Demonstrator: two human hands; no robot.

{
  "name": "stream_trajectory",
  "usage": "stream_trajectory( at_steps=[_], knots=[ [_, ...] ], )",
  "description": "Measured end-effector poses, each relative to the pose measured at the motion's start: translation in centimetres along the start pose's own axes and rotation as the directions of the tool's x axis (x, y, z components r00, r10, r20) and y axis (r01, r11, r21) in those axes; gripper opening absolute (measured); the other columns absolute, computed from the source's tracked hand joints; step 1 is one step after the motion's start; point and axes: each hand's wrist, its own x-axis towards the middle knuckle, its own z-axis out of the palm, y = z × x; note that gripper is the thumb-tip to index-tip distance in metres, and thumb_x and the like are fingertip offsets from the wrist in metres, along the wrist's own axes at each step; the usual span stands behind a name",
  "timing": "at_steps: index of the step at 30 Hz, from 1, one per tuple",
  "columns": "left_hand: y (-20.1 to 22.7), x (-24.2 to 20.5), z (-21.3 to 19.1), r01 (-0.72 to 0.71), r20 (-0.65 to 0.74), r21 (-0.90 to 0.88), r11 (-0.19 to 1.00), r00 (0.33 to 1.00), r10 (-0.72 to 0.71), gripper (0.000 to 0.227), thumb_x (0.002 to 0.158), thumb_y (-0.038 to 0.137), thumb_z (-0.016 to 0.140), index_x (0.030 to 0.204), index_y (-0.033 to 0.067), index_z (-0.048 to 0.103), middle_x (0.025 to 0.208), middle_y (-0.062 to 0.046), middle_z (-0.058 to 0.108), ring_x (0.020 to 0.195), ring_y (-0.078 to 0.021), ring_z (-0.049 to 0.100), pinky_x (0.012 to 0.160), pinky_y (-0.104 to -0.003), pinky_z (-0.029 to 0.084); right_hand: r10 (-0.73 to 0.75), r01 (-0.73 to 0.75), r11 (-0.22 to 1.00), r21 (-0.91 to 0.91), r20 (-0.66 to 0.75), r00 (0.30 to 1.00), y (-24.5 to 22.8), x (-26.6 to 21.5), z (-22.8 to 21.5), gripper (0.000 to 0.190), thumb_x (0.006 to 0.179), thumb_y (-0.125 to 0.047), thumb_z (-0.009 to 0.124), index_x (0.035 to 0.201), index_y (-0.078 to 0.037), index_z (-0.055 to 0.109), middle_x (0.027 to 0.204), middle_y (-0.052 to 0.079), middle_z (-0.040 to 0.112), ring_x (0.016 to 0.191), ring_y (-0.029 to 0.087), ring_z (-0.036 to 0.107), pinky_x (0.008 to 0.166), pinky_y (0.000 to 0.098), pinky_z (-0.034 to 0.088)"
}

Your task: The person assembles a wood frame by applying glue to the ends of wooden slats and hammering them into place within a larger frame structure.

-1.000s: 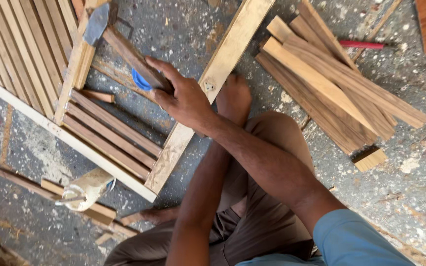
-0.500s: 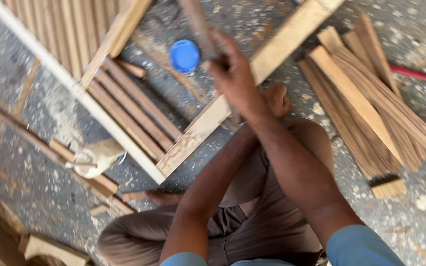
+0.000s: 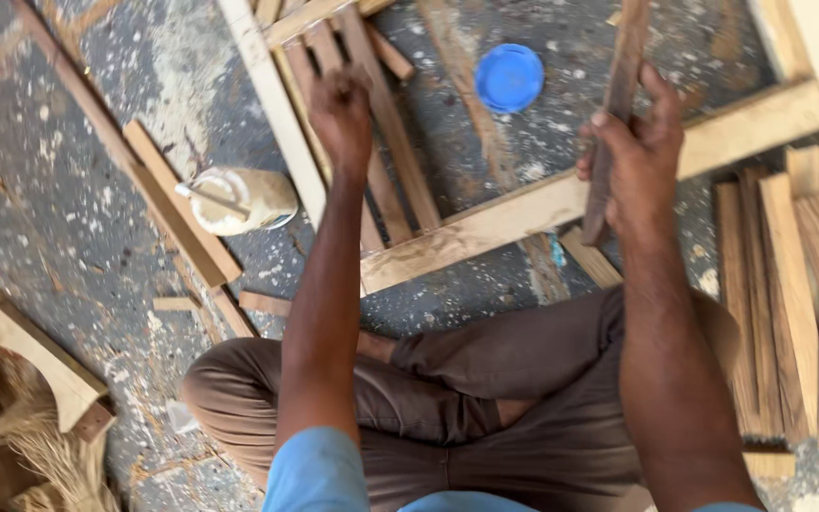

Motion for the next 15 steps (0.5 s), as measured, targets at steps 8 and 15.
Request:
stream_trajectory(
  at_steps=[8,15],
  knots=[
    [-9.4,9.9,4.8,0.067,-0.01,-0.337,0.939,0.997,-0.075,0.014,0.092,0.001,0.072,0.103,0.008,0.074,0.105,-0.008,0.077,0.097,-0.0191,0.074,0.087,-0.032,0.065,0.103,-0.094,0.979,-0.182,0.043,0.994,1.7,0.2,2.5,0.073,0.101,0.0,0.066,0.164,-0.005,0.03,0.098,0.017,0.069,0.062,0.016,0.064,0.051,0.0307,0.055],
    [-12.0,11.2,6.6,0.111,0.033,-0.245,0.963,0.994,-0.106,0.012,0.09,0.005,0.075,0.082,0.0139,0.074,0.084,-0.004,0.079,0.073,-0.014,0.077,0.068,-0.031,0.065,0.138,-0.123,0.944,-0.305,0.029,0.99,2.6,0.4,3.4,0.075,0.101,0.003,0.064,0.167,0.003,0.029,0.102,0.02,0.07,0.068,0.017,0.067,0.055,0.0297,0.057]
  ],
)
